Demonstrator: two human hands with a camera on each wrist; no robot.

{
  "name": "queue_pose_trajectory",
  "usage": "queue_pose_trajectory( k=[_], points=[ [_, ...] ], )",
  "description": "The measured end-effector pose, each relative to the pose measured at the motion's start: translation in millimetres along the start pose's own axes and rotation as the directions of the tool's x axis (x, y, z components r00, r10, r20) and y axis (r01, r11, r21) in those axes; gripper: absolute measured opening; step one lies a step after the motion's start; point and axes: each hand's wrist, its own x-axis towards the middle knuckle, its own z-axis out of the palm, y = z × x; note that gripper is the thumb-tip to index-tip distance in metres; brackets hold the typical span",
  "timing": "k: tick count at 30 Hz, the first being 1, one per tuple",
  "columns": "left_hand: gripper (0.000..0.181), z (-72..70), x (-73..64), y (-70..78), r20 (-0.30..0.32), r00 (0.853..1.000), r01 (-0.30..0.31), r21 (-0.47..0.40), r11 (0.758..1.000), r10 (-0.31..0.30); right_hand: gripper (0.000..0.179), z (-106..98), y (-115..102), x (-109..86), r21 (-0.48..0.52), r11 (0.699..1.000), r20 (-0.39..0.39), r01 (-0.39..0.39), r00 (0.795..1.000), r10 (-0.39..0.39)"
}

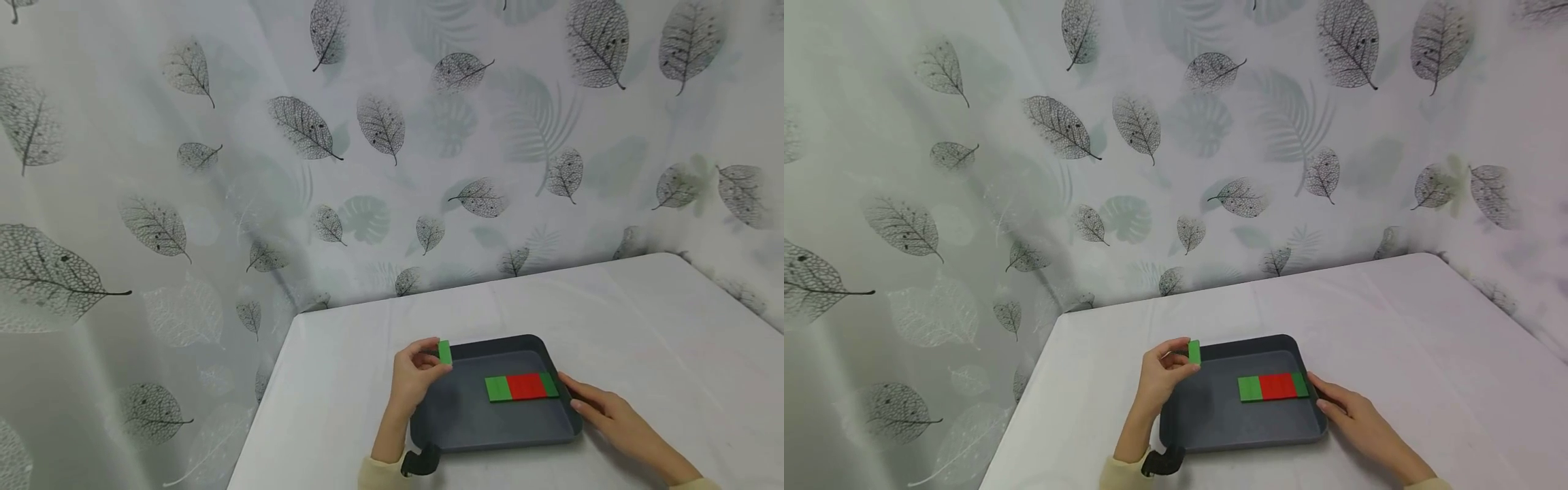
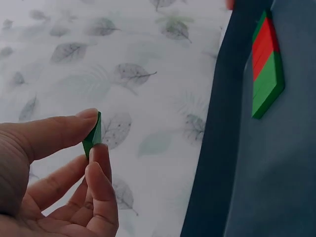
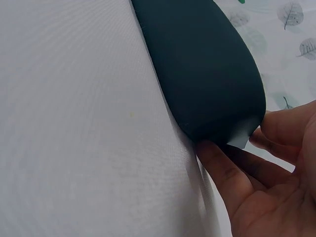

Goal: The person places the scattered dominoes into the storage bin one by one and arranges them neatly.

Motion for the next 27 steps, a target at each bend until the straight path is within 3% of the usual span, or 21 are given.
queue_pose_trajectory(
  k=[7, 14, 19, 27],
  points=[
    [0.043, 22.9, -10.7, 16.5, -0.004, 1.000, 0.020, 0.039, 0.999, -0.020, 0.047, -0.9, -1.7, 0.4, -0.002, 1.000, 0.005, -0.005, 1.000, 0.005],
    [0.046, 35.3, -1.9, -26.2, 0.006, 1.000, 0.017, 0.100, 0.995, -0.017, 0.047, -0.4, -1.3, -0.4, -0.004, 1.000, 0.010, -0.010, 1.000, 0.010],
    [0.045, 39.7, -0.5, -39.1, 0.041, 0.999, 0.006, 0.185, 0.983, -0.013, 0.047, -0.6, -1.8, -1.4, 0.000, 1.000, 0.019, -0.019, 1.000, 0.019],
    [0.044, 48.8, -2.0, -57.0, 0.077, 0.996, 0.011, 0.296, 0.955, -0.035, 0.045, 2.3, 3.0, -2.2, 0.015, 0.999, -0.002, 0.035, 0.999, -0.035]
  ],
)
